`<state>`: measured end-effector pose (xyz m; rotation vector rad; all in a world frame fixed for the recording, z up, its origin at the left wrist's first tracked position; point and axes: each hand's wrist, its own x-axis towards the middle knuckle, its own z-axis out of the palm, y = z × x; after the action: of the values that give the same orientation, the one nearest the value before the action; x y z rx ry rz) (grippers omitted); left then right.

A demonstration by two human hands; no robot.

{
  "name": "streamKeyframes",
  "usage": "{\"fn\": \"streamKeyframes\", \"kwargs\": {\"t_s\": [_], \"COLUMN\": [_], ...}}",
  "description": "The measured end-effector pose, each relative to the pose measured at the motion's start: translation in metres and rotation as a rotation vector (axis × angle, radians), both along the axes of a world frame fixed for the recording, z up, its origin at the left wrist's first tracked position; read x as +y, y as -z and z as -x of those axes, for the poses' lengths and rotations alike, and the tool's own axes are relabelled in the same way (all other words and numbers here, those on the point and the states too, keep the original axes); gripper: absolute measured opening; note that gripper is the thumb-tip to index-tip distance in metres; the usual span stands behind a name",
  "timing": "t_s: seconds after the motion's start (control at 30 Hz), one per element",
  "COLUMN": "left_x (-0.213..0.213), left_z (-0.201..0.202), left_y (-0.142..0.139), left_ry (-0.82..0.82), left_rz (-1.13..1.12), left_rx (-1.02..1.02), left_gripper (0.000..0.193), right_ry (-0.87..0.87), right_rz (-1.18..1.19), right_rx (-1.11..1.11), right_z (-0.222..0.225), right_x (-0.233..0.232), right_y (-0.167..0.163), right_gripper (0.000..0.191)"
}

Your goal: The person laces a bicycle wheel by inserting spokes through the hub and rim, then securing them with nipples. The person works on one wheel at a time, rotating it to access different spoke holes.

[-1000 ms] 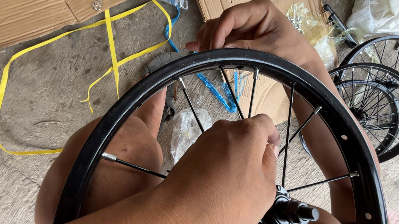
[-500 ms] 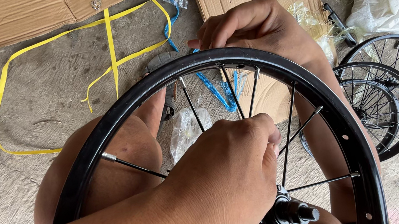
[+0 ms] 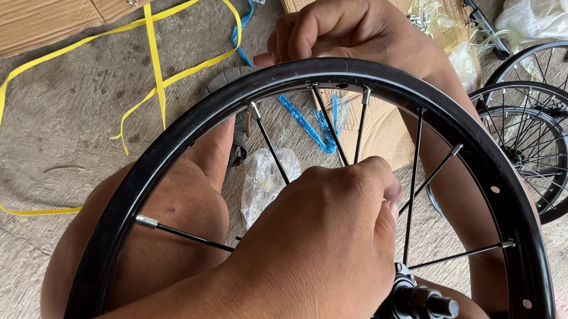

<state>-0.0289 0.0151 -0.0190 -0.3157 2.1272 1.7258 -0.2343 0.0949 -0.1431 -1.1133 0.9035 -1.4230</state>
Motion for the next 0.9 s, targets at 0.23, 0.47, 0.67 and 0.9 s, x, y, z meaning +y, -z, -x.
{"fn": "streamKeyframes", "kwargs": {"t_s": [0.23, 0.47, 0.67, 0.9], "left_x": [-0.003, 0.0, 0.003, 0.006], "left_z": [0.003, 0.002, -0.002, -0.005], "left_y": [-0.006, -0.004, 0.0, 0.004], "left_ry": [0.048, 0.038, 0.004, -0.04], "left_rz": [-0.013, -0.011, -0.015, 0.034], "left_rx": [-0.068, -0.055, 0.003, 0.084], "left_gripper": [0.021, 0.021, 0.02, 0.018], "right_ry": [-0.046, -0.052, -0.088, -0.07], "right_rz": [0.056, 0.062, 0.099, 0.084], "right_rx": [-0.081, -0.016, -0.032, -0.07], "right_z": [0.001, -0.001, -0.001, -0.006], "right_x": [-0.001, -0.003, -0.006, -0.003], "right_y": [0.006, 0.007, 0.01, 0.008], "right_gripper": [0.017, 0.026, 0.028, 0.032]}}
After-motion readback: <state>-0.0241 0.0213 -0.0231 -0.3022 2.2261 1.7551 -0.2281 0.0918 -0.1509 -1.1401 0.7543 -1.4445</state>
